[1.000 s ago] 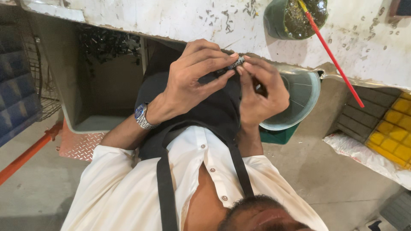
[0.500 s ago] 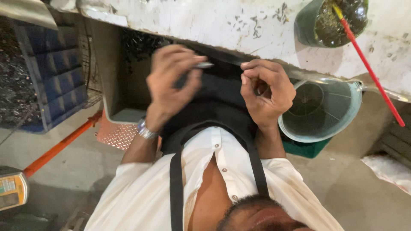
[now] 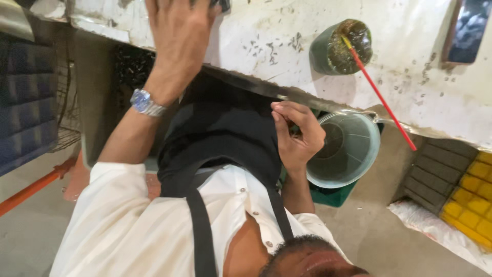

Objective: The person repeatedly picks up small screws, applies a dark substance from a jar using a red brush, and places the treated screws into a gray bin. The process is repeated for multiple screws throughout the clip.

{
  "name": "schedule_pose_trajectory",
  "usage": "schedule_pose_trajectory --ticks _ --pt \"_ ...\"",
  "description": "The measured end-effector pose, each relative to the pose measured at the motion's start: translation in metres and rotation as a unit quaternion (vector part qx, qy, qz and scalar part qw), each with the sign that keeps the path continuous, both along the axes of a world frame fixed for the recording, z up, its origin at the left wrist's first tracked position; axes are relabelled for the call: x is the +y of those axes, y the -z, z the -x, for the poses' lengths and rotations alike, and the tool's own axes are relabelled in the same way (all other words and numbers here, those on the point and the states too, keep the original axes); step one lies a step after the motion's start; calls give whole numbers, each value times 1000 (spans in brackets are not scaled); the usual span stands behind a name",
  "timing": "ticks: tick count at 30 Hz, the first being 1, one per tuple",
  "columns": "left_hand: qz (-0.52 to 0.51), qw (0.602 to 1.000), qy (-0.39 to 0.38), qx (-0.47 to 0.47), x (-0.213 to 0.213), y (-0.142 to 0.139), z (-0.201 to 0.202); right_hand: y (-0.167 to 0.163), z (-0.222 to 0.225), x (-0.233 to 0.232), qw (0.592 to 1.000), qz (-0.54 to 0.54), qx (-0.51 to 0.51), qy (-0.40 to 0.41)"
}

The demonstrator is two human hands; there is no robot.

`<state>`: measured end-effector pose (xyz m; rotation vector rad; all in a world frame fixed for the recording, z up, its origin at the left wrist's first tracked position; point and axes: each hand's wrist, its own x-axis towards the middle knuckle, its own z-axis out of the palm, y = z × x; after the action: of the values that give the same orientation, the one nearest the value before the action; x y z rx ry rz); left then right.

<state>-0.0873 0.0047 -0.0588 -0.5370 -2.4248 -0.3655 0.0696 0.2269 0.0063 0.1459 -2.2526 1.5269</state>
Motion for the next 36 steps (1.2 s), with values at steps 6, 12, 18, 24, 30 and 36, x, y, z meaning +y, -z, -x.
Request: schedule_pose_trajectory --ticks 6,12,18,24,30,36 --pt "-107 980 14 -166 -12 -17 -30 14 6 -9 991 106 -76 1" --pt "-375 901 73 -208 -5 -32 -44 7 11 -5 997 60 -32 -41" --pt "-672 590 236 -380 -11 -46 -62 -2 24 -32 988 131 -72 -24" --pt "-552 689 198 -425 18 -37 -88 5 32 -42 993 95 -66 -37" --pt "-403 842 214 -287 30 -35 -104 18 34 -39 999 8 -28 20" --pt "-511 808 247 -159 33 -43 -98 20 28 -34 991 120 -53 16"
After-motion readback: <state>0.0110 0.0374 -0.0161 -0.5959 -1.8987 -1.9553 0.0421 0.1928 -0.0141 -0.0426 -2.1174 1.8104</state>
